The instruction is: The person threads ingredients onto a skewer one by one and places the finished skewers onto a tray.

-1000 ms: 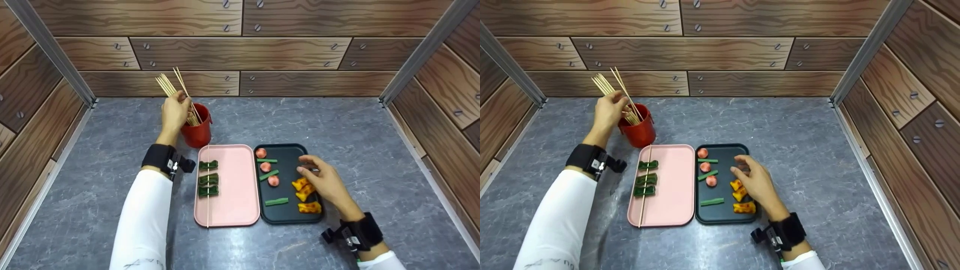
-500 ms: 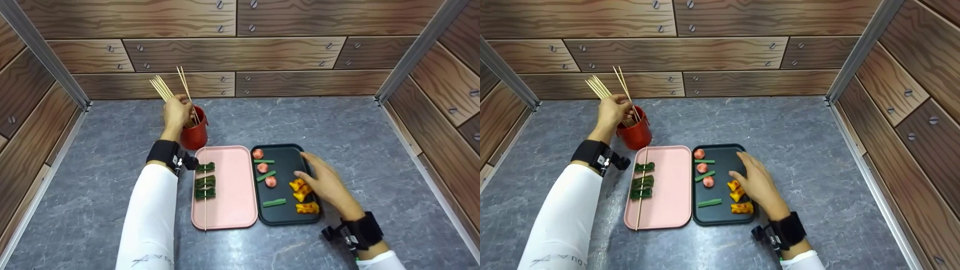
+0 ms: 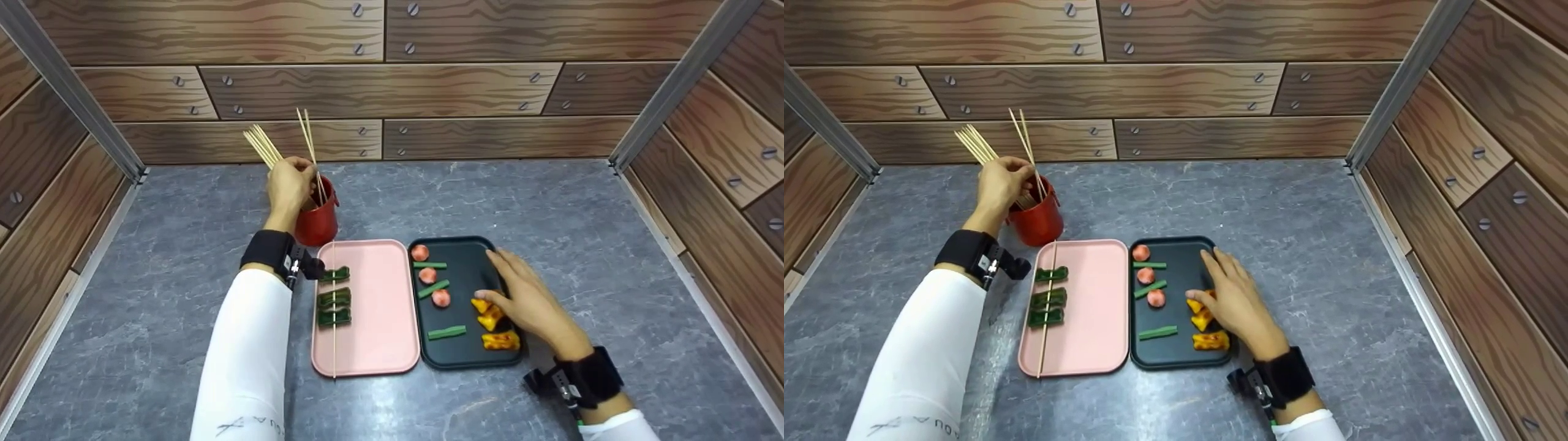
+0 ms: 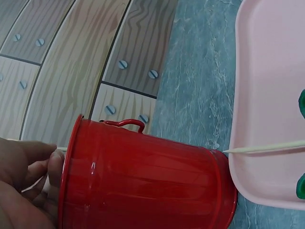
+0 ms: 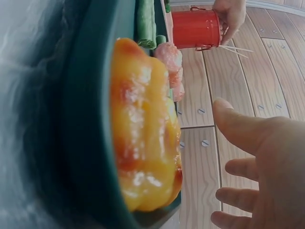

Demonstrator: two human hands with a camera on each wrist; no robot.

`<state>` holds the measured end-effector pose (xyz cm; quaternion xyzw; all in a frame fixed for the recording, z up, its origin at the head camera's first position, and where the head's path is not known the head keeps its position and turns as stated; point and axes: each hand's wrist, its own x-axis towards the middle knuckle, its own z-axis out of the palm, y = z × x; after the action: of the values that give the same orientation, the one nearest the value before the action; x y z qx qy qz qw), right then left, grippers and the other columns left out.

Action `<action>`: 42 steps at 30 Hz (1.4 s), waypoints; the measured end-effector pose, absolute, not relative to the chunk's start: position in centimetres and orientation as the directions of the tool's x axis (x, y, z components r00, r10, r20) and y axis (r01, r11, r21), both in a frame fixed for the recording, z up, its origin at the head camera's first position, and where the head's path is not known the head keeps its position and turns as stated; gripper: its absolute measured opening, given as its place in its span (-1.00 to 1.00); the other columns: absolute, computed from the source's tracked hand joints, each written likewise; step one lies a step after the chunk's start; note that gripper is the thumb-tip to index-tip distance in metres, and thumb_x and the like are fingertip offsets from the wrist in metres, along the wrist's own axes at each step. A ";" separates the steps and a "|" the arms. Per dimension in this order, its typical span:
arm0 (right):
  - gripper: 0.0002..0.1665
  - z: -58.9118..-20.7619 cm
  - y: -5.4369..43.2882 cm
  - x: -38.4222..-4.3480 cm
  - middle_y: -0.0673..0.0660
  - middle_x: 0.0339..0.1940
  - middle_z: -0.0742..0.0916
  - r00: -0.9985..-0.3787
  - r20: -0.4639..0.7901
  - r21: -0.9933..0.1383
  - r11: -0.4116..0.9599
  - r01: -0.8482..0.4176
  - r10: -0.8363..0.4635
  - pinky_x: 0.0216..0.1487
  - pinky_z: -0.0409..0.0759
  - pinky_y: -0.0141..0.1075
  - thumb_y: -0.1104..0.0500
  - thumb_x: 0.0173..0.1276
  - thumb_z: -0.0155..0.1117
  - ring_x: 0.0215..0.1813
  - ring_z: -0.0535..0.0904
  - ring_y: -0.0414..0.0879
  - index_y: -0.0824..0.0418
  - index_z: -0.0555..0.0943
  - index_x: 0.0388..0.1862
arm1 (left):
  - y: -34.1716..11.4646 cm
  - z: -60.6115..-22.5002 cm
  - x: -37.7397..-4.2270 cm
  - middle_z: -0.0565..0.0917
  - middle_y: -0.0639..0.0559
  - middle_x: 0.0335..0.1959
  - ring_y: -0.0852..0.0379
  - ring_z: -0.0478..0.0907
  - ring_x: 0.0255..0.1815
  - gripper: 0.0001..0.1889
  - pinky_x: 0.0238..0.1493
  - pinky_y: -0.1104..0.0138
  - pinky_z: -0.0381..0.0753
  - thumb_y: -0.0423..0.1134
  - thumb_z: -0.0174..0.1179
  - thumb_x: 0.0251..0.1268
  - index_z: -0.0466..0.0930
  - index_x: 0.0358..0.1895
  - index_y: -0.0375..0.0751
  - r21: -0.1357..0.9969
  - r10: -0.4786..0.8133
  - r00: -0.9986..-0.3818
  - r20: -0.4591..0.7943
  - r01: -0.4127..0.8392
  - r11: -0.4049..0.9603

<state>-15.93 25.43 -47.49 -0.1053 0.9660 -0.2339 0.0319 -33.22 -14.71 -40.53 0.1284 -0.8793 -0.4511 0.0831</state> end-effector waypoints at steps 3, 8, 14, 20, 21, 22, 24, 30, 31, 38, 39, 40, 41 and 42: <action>-0.01 -47.7 25.4 -16.0 0.46 0.71 0.23 -0.976 -0.004 -0.445 0.875 -0.193 -0.217 0.60 0.14 0.48 -0.20 0.53 0.28 0.69 0.11 0.50 0.20 0.15 0.72 | -14.7 -40.5 -33.2 0.84 -0.16 0.02 -0.05 0.80 -0.03 -0.68 0.16 0.14 0.71 -0.19 0.21 0.55 0.72 0.23 -0.18 0.771 -0.278 -0.960 0.033 -0.152 0.619; 0.00 -47.8 25.4 -16.0 0.47 0.71 0.20 -0.974 -0.018 -0.442 0.876 -0.193 -0.224 0.59 0.12 0.50 -0.21 0.54 0.26 0.69 0.08 0.52 0.20 0.14 0.73 | -14.7 -40.5 -33.2 0.81 -0.17 0.09 -0.20 0.70 0.25 -0.73 0.39 0.00 0.58 -0.21 0.19 0.54 0.76 0.13 -0.18 0.707 -0.257 -0.965 0.045 -0.150 0.691; 0.01 -47.5 25.4 -16.0 0.44 0.73 0.17 -0.973 -0.041 -0.452 0.873 -0.185 -0.228 0.59 0.08 0.51 -0.24 0.54 0.24 0.71 0.02 0.52 0.17 0.11 0.74 | -14.9 -40.4 -32.9 0.80 -0.16 -0.04 -0.13 0.71 0.06 -0.79 0.25 0.04 0.61 -0.18 0.23 0.54 0.74 -0.03 -0.24 0.762 -0.284 -0.956 0.073 -0.131 0.635; 0.01 -47.1 25.2 -16.2 0.44 0.73 0.17 -0.973 -0.029 -0.441 0.876 -0.193 -0.229 0.61 0.07 0.50 -0.24 0.54 0.24 0.71 0.03 0.51 0.16 0.11 0.74 | -16.0 -40.3 -31.9 0.80 -0.15 -0.06 -0.05 0.68 -0.05 -0.79 0.08 0.15 0.58 -0.19 0.25 0.51 0.74 -0.02 -0.24 0.835 -0.330 -0.936 0.125 -0.080 0.544; 0.01 -47.1 25.1 -16.2 0.44 0.73 0.17 -0.973 -0.028 -0.441 0.876 -0.195 -0.230 0.61 0.07 0.50 -0.25 0.54 0.24 0.71 0.03 0.51 0.16 0.11 0.74 | -16.2 -40.2 -31.7 0.80 -0.15 -0.06 -0.02 0.67 -0.08 -0.80 0.02 0.21 0.56 -0.19 0.26 0.51 0.74 -0.02 -0.24 0.844 -0.340 -0.930 0.138 -0.069 0.532; 0.02 -47.1 25.1 -16.2 0.43 0.73 0.17 -0.972 -0.027 -0.441 0.876 -0.196 -0.232 0.61 0.07 0.50 -0.26 0.54 0.24 0.71 0.03 0.50 0.16 0.11 0.74 | -16.5 -40.2 -31.5 0.81 -0.15 -0.05 0.03 0.65 -0.12 -0.80 -0.03 0.27 0.53 -0.19 0.26 0.50 0.74 -0.02 -0.24 0.852 -0.349 -0.924 0.153 -0.055 0.520; 0.02 -47.1 25.0 -16.2 0.41 0.74 0.17 -0.971 -0.033 -0.443 0.875 -0.197 -0.235 0.61 0.07 0.50 -0.28 0.53 0.22 0.72 0.02 0.49 0.14 0.10 0.75 | -16.9 -40.2 -30.9 0.81 -0.14 -0.04 0.15 0.61 -0.20 -0.79 -0.14 0.39 0.50 -0.19 0.27 0.51 0.74 -0.02 -0.25 0.875 -0.359 -0.917 0.175 -0.023 0.484; 0.01 -47.1 24.9 -16.0 0.36 0.76 0.14 -0.968 -0.046 -0.445 0.872 -0.203 -0.248 0.62 0.09 0.47 -0.24 0.54 0.25 0.73 0.00 0.46 0.14 0.10 0.75 | -17.4 -40.1 -29.0 0.81 -0.19 -0.05 0.43 0.56 -0.33 -0.79 -0.20 0.56 0.55 -0.23 0.30 0.51 0.74 0.00 -0.30 0.930 -0.376 -0.890 0.259 0.125 0.345; 0.01 -47.2 24.8 -16.0 0.36 0.76 0.15 -0.967 -0.043 -0.444 0.872 -0.207 -0.252 0.62 0.10 0.47 -0.24 0.54 0.25 0.73 0.01 0.46 0.14 0.10 0.75 | -17.4 -40.1 -28.7 0.82 -0.21 -0.07 0.45 0.57 -0.33 -0.80 -0.19 0.56 0.55 -0.25 0.31 0.50 0.75 -0.01 -0.32 0.935 -0.385 -0.880 0.278 0.156 0.319; 0.00 -46.8 24.1 -15.7 0.34 0.76 0.18 -0.965 -0.013 -0.434 0.870 -0.232 -0.264 0.61 0.13 0.46 -0.26 0.53 0.25 0.73 0.05 0.45 0.13 0.15 0.73 | -17.3 -40.0 -26.7 0.77 0.07 -0.40 0.30 0.64 -0.42 -0.94 -0.34 0.51 0.65 -0.42 0.30 0.46 0.68 -0.14 -0.38 0.929 -0.470 -0.820 0.328 0.370 0.003; -0.01 -46.8 24.0 -15.7 0.34 0.75 0.19 -0.965 -0.006 -0.434 0.870 -0.235 -0.263 0.61 0.14 0.46 -0.26 0.52 0.26 0.73 0.06 0.44 0.13 0.16 0.73 | -17.3 -39.9 -26.4 0.75 0.13 -0.40 0.26 0.67 -0.40 -0.97 -0.33 0.50 0.69 -0.45 0.29 0.45 0.66 -0.15 -0.36 0.919 -0.482 -0.814 0.325 0.392 -0.042; -0.01 -46.7 23.8 -15.6 0.33 0.75 0.20 -0.965 0.000 -0.436 0.868 -0.236 -0.263 0.61 0.14 0.46 -0.25 0.52 0.27 0.73 0.06 0.44 0.12 0.16 0.73 | -17.2 -39.8 -26.2 0.77 0.13 -0.36 0.25 0.71 -0.33 -0.99 -0.23 0.49 0.72 -0.47 0.27 0.45 0.66 -0.16 -0.35 0.907 -0.497 -0.805 0.326 0.414 -0.077; -0.02 -46.7 23.6 -15.6 0.33 0.75 0.20 -0.965 0.005 -0.437 0.867 -0.239 -0.263 0.61 0.14 0.46 -0.24 0.52 0.27 0.73 0.06 0.43 0.12 0.17 0.73 | -17.2 -39.7 -25.9 0.79 0.11 -0.34 0.22 0.74 -0.28 -0.97 -0.16 0.47 0.75 -0.50 0.26 0.45 0.66 -0.17 -0.34 0.892 -0.508 -0.797 0.327 0.438 -0.114; -0.02 -46.6 23.4 -15.6 0.33 0.75 0.20 -0.964 0.010 -0.439 0.866 -0.241 -0.264 0.61 0.15 0.46 -0.24 0.52 0.28 0.73 0.07 0.43 0.12 0.17 0.73 | -17.1 -39.6 -25.6 0.80 0.12 -0.32 0.21 0.75 -0.26 -0.94 -0.14 0.47 0.76 -0.52 0.24 0.45 0.65 -0.18 -0.33 0.878 -0.519 -0.790 0.327 0.457 -0.143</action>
<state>-15.57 23.44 -46.59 -0.1309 0.9655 -0.2238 0.0254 -25.60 -17.13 -39.58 0.0270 -0.5694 -0.7555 0.3228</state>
